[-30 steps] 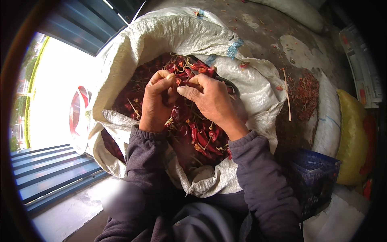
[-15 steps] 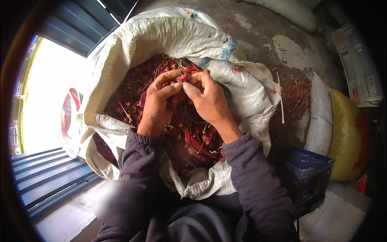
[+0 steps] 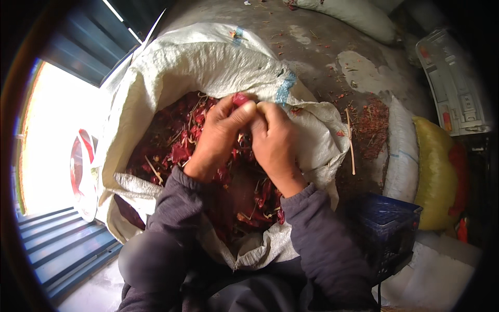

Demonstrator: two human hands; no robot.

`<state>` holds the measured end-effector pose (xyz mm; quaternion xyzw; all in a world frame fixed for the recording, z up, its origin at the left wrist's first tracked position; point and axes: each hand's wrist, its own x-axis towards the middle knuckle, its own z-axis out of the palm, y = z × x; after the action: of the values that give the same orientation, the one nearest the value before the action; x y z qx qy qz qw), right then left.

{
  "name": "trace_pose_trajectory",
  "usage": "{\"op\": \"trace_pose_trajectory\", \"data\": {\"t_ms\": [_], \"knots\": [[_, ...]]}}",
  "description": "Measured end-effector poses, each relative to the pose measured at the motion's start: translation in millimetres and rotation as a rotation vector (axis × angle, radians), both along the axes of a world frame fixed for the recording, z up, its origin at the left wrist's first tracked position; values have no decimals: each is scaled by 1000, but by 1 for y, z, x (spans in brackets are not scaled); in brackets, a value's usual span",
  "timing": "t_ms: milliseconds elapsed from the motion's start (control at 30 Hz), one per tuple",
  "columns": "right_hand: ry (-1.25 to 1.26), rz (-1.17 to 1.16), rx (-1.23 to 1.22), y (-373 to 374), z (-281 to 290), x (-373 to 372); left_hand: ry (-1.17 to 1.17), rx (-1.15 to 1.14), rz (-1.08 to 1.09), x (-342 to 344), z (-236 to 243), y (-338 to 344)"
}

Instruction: The person repeatedly picks dried red chilies from a large sack and removes the stems using a small knife held in the right hand. The stems are discarded to the side while the de-stemmed chilies remain in the sack.

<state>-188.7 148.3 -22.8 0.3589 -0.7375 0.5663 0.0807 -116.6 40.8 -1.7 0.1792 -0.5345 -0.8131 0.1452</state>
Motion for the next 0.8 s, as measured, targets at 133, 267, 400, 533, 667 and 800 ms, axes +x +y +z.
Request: {"op": "trace_pose_trajectory", "data": {"t_ms": [133, 267, 400, 533, 667, 800], "knots": [[331, -12, 222, 4, 2, 3, -34, 129, 49, 9, -5, 6], [440, 60, 231, 2, 1, 11, -45, 37, 54, 17, -14, -8], [459, 73, 263, 0, -3, 15, -48, 126, 101, 14, -7, -5], [514, 64, 257, 6, -2, 22, -75, 157, 50, 18, 1, -5], [455, 113, 243, 16, -1, 25, -142, 144, -13, 21, 4, 1], [152, 239, 42, 14, 9, 22, -180, 92, -7, 28, 9, -3]]}}
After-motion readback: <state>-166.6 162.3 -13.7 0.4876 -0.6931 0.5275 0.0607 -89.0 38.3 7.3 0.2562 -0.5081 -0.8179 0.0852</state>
